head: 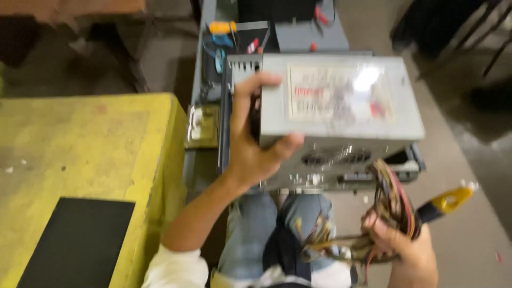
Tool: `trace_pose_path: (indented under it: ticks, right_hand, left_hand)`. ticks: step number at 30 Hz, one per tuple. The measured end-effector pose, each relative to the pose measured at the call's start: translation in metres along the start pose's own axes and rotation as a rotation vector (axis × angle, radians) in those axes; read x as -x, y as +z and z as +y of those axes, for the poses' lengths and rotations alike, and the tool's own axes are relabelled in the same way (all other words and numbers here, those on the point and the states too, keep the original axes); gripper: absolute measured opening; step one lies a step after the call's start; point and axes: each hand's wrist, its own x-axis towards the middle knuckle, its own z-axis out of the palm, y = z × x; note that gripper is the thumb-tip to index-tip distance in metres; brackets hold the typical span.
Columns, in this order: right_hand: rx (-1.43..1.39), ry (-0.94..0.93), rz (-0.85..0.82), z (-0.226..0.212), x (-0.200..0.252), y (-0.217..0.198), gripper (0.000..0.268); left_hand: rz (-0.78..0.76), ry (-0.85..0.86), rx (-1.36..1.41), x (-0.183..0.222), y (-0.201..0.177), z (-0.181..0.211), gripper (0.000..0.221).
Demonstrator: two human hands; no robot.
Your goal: Cleaning dust from a computer power supply unit and its cables using a handheld brush.
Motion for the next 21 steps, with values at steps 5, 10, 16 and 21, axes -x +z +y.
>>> trace_pose_path:
  ticks: [5,10,16,21]
  right_hand:
    - [-0.03,0.035,0.188,-0.001,0.003,0.033,0.033]
    - [-0.061,0.034,0.031,0.001,-0.008,0.04,0.026]
    - [0.089,0.058,-0.051,-0.002,-0.005,0.071,0.085]
    - [0.304,0.136,-0.27,0.026,-0.002,0.095,0.03]
  left_hand:
    - [-0.001,-0.054,-0.1,0.0,-0.009,0.02,0.063]
    - [0.017,-0.091,-0.117,0.004,-0.018,0.024,0.064]
    - [0.072,-0.09,-0.198,0.024,-0.049,0.039,0.07]
    - [0.163,-0.032,-0.4,0.065,-0.09,0.074,0.071]
